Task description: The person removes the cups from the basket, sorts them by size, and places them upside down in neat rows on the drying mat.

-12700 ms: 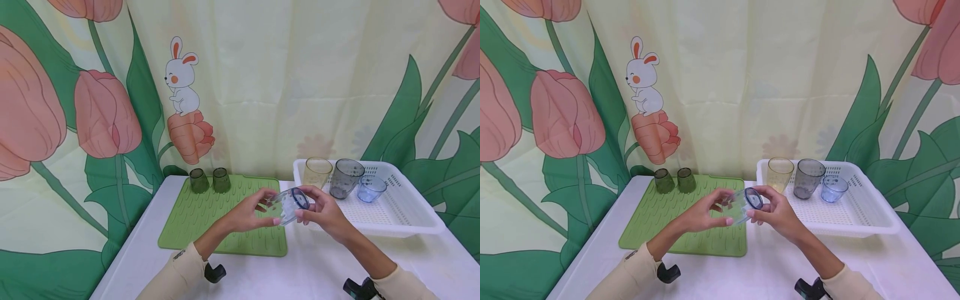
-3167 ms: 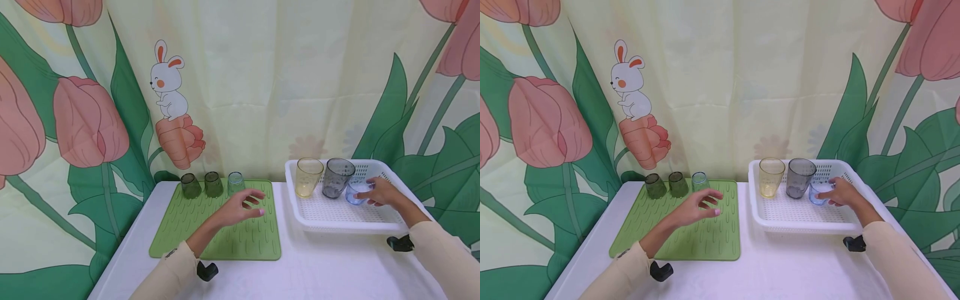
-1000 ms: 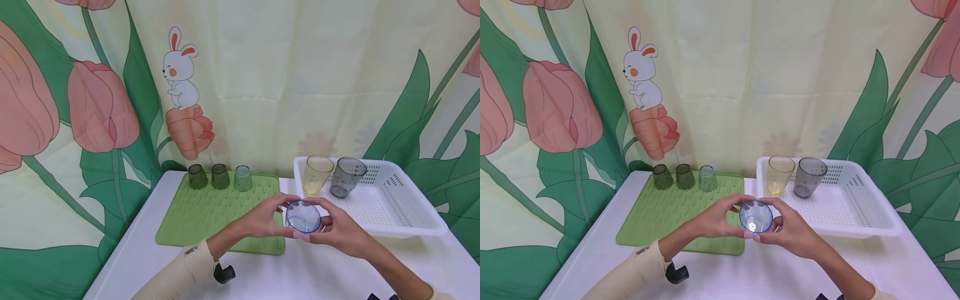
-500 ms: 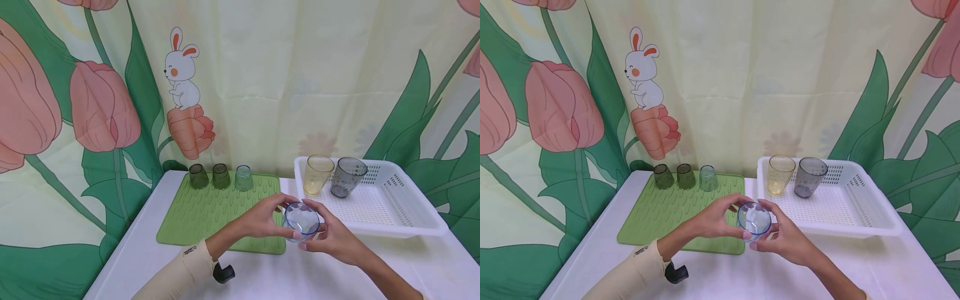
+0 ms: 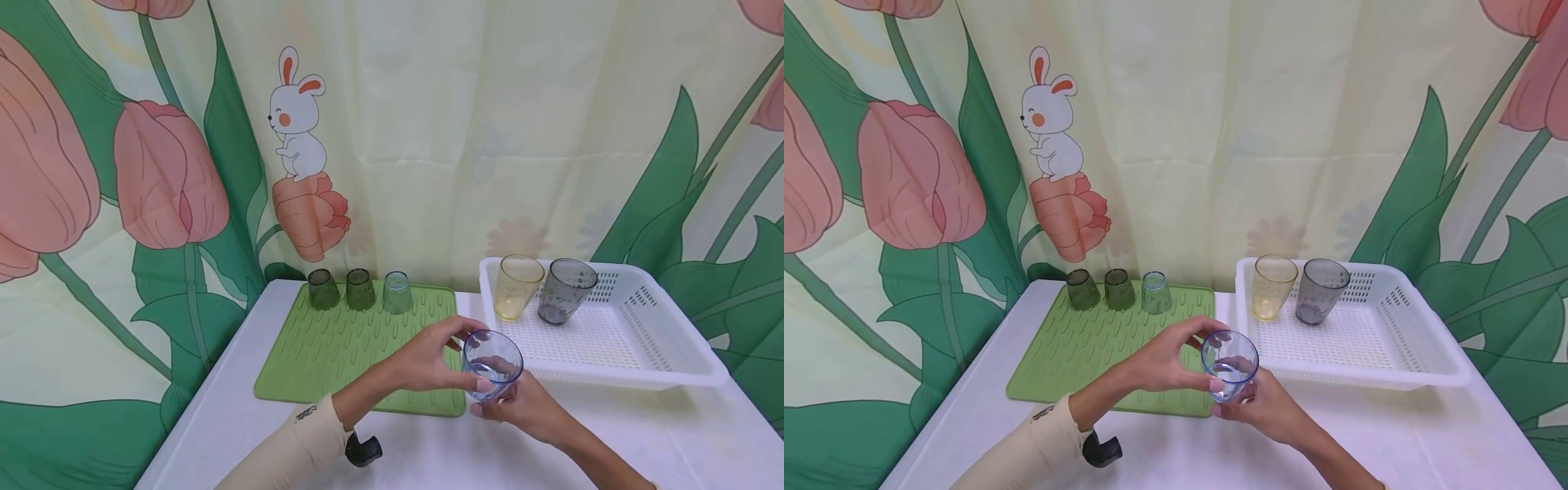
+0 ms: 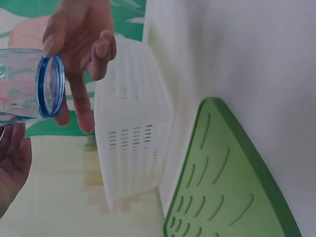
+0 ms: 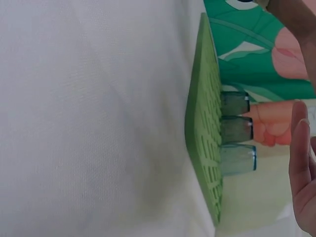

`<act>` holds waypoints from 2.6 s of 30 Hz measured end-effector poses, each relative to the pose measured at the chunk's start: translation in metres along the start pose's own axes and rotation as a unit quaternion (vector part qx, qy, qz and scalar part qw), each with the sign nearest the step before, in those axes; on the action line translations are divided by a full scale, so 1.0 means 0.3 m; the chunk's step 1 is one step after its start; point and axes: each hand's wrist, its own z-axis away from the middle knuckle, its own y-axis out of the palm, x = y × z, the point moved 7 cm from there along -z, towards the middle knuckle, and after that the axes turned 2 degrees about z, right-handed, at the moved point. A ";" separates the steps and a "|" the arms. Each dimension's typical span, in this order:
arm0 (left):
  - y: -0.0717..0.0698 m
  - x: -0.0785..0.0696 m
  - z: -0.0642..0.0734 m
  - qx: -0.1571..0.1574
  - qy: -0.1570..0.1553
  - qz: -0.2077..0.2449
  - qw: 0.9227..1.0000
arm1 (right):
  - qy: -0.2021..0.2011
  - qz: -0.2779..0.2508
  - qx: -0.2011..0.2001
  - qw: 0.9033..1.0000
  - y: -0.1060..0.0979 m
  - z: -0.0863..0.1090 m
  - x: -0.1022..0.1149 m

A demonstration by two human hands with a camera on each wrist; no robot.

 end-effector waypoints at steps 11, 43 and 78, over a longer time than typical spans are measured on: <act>-0.011 0.030 0.025 0.006 -0.017 0.042 0.999 | 0.016 -0.061 0.021 0.998 -0.027 0.023 -0.011; -0.018 0.115 0.079 0.018 -0.072 0.023 0.997 | -0.009 -0.132 -0.018 0.991 -0.089 0.029 0.022; -0.114 0.279 0.267 -0.019 -0.137 0.004 0.990 | 0.009 -0.002 -0.060 0.998 -0.118 -0.237 0.186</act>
